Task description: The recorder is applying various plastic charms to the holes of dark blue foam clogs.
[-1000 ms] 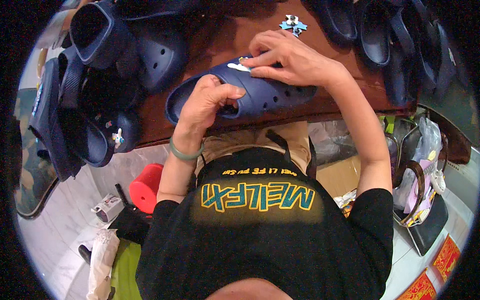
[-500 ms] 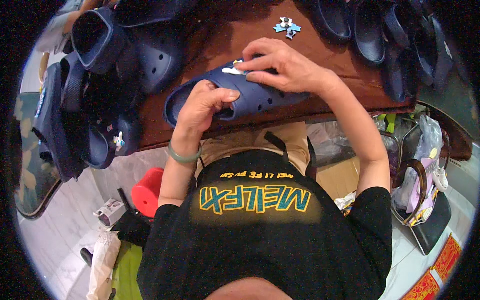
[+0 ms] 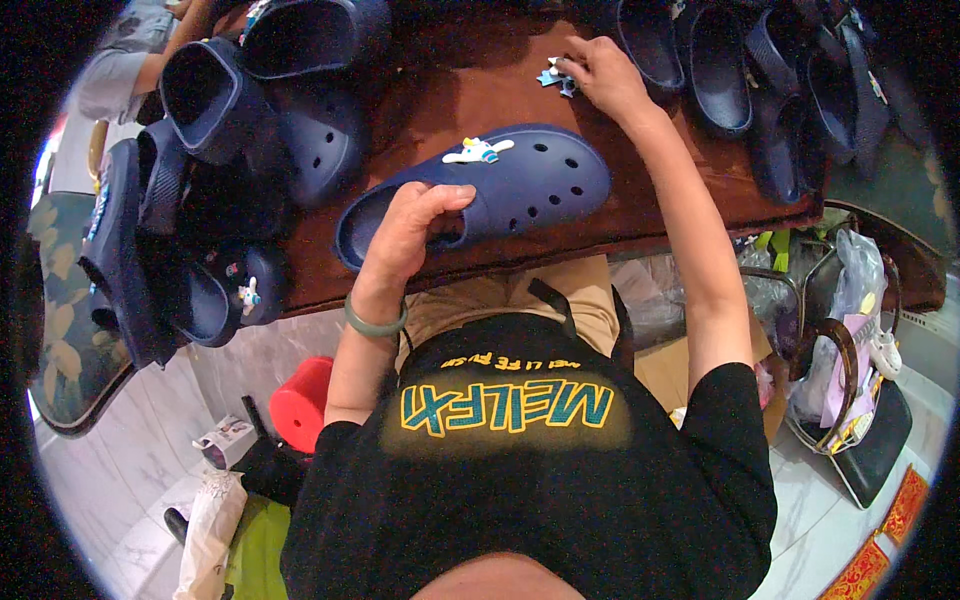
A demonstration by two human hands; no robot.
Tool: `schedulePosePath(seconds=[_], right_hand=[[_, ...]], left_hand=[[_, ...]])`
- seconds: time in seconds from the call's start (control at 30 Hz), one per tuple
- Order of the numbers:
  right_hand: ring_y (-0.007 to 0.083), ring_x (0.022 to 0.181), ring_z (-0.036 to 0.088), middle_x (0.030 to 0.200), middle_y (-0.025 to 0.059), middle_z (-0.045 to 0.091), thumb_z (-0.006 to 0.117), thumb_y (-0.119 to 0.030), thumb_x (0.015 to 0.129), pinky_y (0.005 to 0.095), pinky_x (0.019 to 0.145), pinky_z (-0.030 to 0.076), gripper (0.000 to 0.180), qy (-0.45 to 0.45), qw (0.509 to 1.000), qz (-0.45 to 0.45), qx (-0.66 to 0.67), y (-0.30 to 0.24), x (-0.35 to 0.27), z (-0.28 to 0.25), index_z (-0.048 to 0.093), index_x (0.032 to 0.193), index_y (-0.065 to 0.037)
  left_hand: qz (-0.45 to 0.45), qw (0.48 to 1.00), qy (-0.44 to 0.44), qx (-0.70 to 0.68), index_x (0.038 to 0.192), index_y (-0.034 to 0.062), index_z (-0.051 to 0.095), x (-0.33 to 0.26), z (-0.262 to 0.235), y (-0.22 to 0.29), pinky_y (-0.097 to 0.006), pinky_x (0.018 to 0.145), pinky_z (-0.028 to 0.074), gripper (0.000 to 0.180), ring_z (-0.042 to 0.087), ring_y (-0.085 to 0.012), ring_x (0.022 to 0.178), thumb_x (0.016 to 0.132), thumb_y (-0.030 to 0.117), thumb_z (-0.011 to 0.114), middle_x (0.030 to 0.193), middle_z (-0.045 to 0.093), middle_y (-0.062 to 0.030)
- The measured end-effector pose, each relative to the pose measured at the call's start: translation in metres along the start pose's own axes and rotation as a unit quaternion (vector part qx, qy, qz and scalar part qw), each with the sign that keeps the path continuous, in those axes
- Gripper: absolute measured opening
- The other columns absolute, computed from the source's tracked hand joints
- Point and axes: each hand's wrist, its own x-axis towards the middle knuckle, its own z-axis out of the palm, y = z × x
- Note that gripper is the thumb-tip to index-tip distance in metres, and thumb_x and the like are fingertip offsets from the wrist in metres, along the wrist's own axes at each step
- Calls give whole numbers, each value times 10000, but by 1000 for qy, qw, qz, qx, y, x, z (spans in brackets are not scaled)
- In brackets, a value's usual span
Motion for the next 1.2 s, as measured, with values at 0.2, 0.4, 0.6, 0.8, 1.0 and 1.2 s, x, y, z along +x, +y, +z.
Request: schedulePosePath(seconds=[0.2, 0.4, 0.6, 0.8, 1.0, 1.2], right_hand=[[328, 907, 622, 935, 164, 654, 700, -240, 839, 396, 826, 490, 274, 41, 998, -3, 49, -2, -2, 4, 655, 1015, -35], [119, 839, 649, 948, 53, 686, 705, -130, 862, 256, 758, 508, 170, 31, 915, 114, 386, -26, -35, -20, 659, 992, -32], [112, 943, 605, 998, 38, 663, 665, 15, 853, 254, 874, 474, 136, -22, 889, 50, 454, -66, -92, -49, 642, 987, 12], [202, 1028, 585, 969, 68, 667, 694, 23, 790, 307, 895, 459, 139, -2, 945, -39, 325, -72, -108, -59, 679, 928, 14], [225, 947, 596, 922, 66, 672, 746, -52, 757, 330, 836, 484, 168, 87, 972, -35, 215, -75, -122, -63, 728, 924, -50], [233, 865, 555, 893, 18, 615, 794, -29, 650, 369, 787, 453, 308, 177, 955, -142, 193, -114, -151, -42, 719, 938, -109]], left_hand=[[-19, 1000, 0, -3, 847, -40, 694, -2, 5, 9, -266, 649, 479, 378, 596, -140, 675, 810, 336, 678, 764, 654, -68], [-18, 1000, 3, -5, 841, -39, 688, -2, 4, 11, -261, 648, 475, 376, 593, -140, 672, 812, 336, 685, 768, 650, -68], [-17, 999, 7, -40, 830, -34, 678, -4, 5, 8, -253, 633, 471, 342, 600, -137, 670, 804, 306, 705, 765, 644, -63], [-18, 999, 5, -44, 821, -36, 673, -2, 6, 5, -253, 625, 469, 331, 604, -138, 665, 804, 292, 711, 758, 640, -62], [-5, 995, 18, -97, 784, -20, 681, -2, 5, 1, -264, 647, 494, 340, 616, -149, 664, 853, 313, 674, 732, 655, -86], [137, 990, 27, -5, 741, -19, 678, -2, 5, -8, -281, 660, 500, 402, 619, -161, 657, 897, 349, 633, 699, 652, -94]])
